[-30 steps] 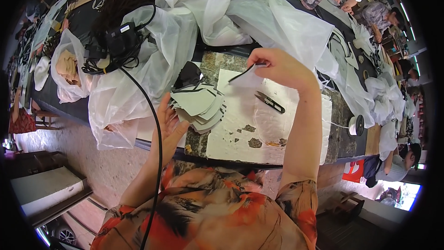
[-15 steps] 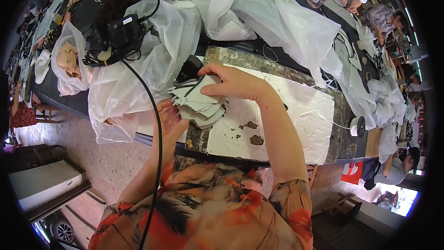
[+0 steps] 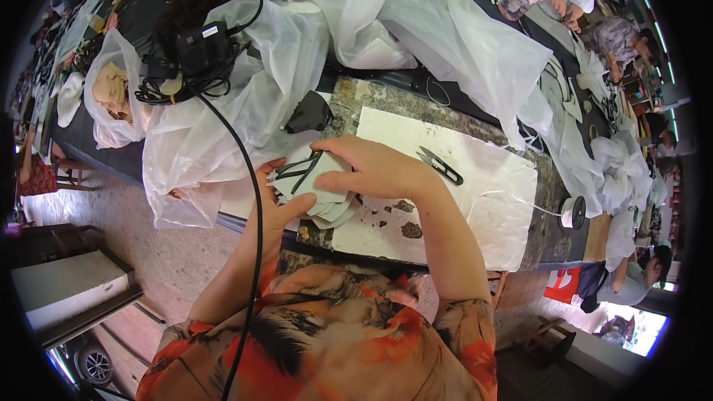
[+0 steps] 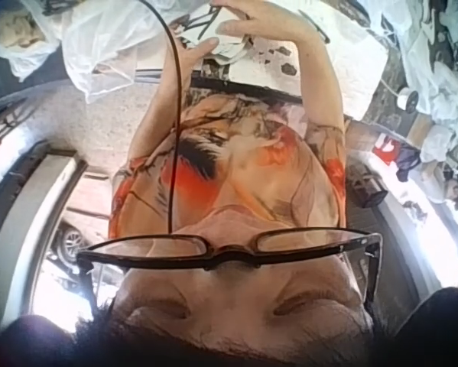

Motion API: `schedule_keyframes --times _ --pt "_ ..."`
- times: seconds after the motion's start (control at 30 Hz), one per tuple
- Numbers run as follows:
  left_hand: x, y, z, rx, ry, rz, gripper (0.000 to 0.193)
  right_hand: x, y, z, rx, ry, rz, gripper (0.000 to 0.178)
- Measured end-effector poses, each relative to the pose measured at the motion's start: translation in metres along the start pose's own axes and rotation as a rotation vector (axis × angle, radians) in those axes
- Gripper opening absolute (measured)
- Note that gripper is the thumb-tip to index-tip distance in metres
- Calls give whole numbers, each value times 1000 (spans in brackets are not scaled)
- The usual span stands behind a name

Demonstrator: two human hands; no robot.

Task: Trimming excess thread and organizing shoe upper components at a manufacturing workbench.

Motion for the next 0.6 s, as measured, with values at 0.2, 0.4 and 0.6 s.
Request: schedule_keyframes --times 0.2,0.4,0.6 --pt "-3 -4 5 -15 -3 25 79 -39 -30 -16 200 -265 -279 62" --pt "10 -6 4 -95 137 59 71 -40 -51 -38 283 -570 -304 40" --pt "2 -6 6 -83 184 53 67 -55 18 9 -118 -721 -612 17"
Point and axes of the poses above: each hand's wrist, its own y-axis away from the middle knuckle, its own x-axis out of the palm, z = x × y, the point moved 9 cm from there along -y, towards the middle knuckle, and after that the axes turned 4 degrees about z, right-handed, at the moved point
